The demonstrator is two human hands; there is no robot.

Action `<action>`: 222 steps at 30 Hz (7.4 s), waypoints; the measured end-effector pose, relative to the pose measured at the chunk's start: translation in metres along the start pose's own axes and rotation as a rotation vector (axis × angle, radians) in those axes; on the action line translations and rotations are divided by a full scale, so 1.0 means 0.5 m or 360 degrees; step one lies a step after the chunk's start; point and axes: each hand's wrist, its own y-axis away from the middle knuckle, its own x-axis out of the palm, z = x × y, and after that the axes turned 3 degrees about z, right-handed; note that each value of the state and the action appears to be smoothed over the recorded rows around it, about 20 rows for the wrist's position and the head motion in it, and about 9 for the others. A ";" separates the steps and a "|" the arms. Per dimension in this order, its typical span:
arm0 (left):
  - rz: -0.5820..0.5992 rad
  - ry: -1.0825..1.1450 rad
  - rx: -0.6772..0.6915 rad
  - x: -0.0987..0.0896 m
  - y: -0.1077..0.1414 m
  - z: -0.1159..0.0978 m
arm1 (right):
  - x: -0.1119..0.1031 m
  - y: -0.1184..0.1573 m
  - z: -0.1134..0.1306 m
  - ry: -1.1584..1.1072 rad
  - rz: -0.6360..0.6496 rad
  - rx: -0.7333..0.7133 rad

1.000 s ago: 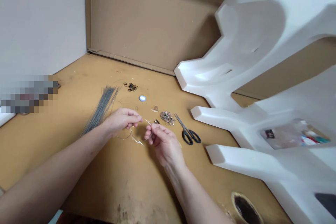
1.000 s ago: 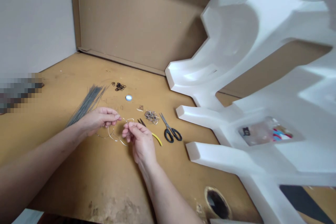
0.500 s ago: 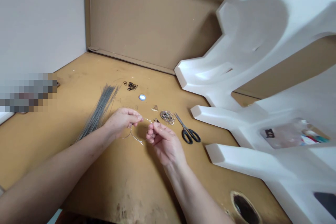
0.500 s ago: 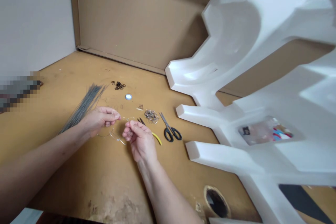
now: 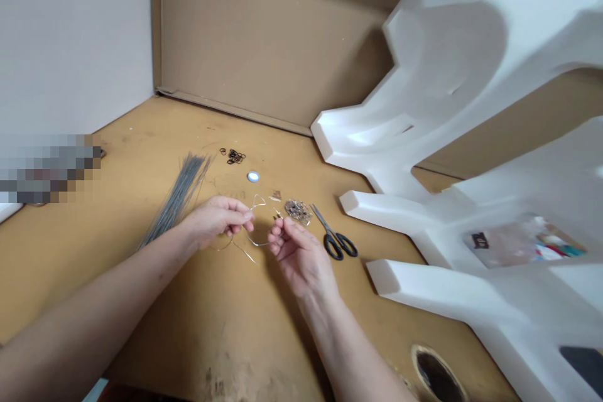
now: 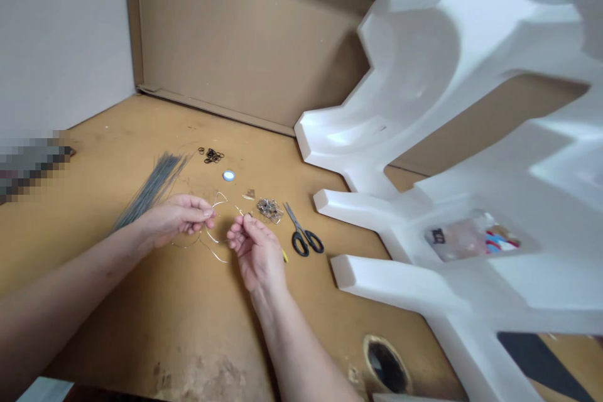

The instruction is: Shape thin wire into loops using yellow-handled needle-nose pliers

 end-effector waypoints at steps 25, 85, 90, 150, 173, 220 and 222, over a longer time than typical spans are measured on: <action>0.0353 0.0091 -0.0284 -0.018 -0.001 -0.008 | 0.015 0.014 -0.007 0.0439 0.0258 0.0167; -0.0021 0.0314 -0.0254 -0.007 -0.010 0.006 | -0.004 -0.006 -0.003 0.0258 -0.0301 -0.0025; -0.0043 0.0320 -0.0238 -0.008 -0.010 0.006 | -0.001 -0.006 -0.003 0.0297 -0.0301 -0.0041; -0.0564 0.0152 -0.0023 -0.081 -0.010 -0.033 | -0.012 -0.032 -0.006 0.1823 0.0122 -0.0435; -0.0554 0.0084 -0.0207 -0.100 -0.025 -0.020 | 0.044 -0.157 -0.041 0.2577 0.0215 -0.0525; -0.0543 0.0187 -0.0193 -0.138 -0.014 -0.037 | 0.029 -0.159 -0.038 0.2603 0.0119 -0.0493; -0.0539 0.0181 -0.0195 -0.140 -0.015 -0.036 | 0.029 -0.159 -0.039 0.2634 0.0122 -0.0500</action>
